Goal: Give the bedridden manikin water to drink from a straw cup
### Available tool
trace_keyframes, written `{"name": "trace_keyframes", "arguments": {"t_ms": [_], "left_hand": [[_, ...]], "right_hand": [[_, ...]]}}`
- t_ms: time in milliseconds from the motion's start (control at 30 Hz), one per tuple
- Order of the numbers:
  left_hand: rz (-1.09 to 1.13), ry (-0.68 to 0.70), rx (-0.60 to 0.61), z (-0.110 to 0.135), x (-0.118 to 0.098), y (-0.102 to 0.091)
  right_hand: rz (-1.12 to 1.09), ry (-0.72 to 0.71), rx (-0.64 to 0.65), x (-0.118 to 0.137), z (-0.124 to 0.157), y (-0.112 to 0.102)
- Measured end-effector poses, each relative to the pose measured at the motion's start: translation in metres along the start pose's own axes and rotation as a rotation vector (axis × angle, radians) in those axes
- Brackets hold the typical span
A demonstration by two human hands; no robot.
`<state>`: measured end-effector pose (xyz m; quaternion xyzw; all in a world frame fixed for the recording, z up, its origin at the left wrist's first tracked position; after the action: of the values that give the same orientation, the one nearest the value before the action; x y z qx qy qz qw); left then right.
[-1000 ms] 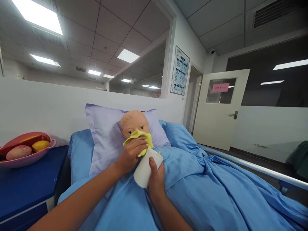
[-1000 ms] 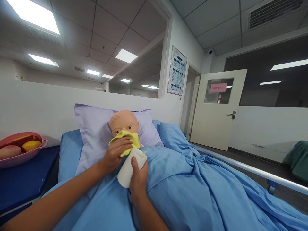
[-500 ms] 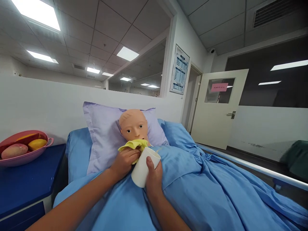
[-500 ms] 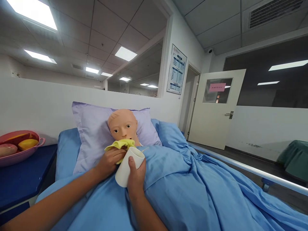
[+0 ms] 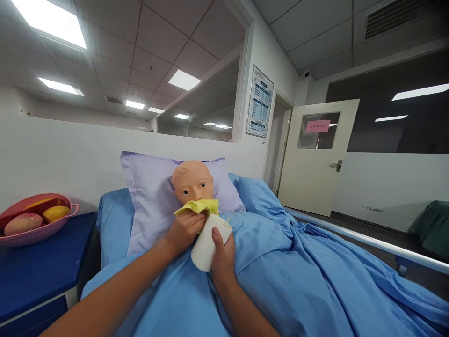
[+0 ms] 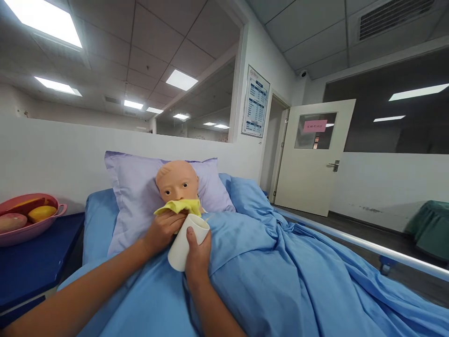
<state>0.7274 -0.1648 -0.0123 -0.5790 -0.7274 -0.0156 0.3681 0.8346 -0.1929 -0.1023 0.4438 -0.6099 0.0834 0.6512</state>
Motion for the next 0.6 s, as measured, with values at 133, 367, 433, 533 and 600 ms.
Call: {"name": "trace_keyframes", "arguments": {"t_ms": [133, 367, 433, 533, 600], "left_hand": [[0.088, -0.081, -0.013, 0.011, 0.0, -0.005], [0.156, 0.025, -0.107, -0.034, 0.017, -0.026], [0.108, 0.047, -0.071, -0.038, 0.018, -0.02], [0.007, 0.065, 0.004, -0.03, 0.012, -0.007], [-0.026, 0.038, 0.015, -0.019, 0.007, -0.003]], "right_hand": [[-0.015, -0.024, 0.019, 0.002, 0.0, 0.001], [0.007, -0.032, -0.003, 0.003, 0.0, 0.0], [-0.001, -0.022, 0.001, 0.002, 0.001, 0.001], [0.005, -0.012, 0.003, 0.001, 0.003, 0.001], [0.01, -0.007, 0.005, 0.0, 0.003, 0.001]]}}
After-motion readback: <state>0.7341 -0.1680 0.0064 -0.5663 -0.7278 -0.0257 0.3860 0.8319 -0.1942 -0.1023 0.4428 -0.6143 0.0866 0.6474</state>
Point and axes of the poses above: each hand's wrist, its own z-axis away from the middle knuckle, its own y-axis out of the palm, x = y × z, the point moved 9 cm from there along -z, towards the middle knuckle, and after that the axes turned 11 degrees about y, right-handed, at the moved point
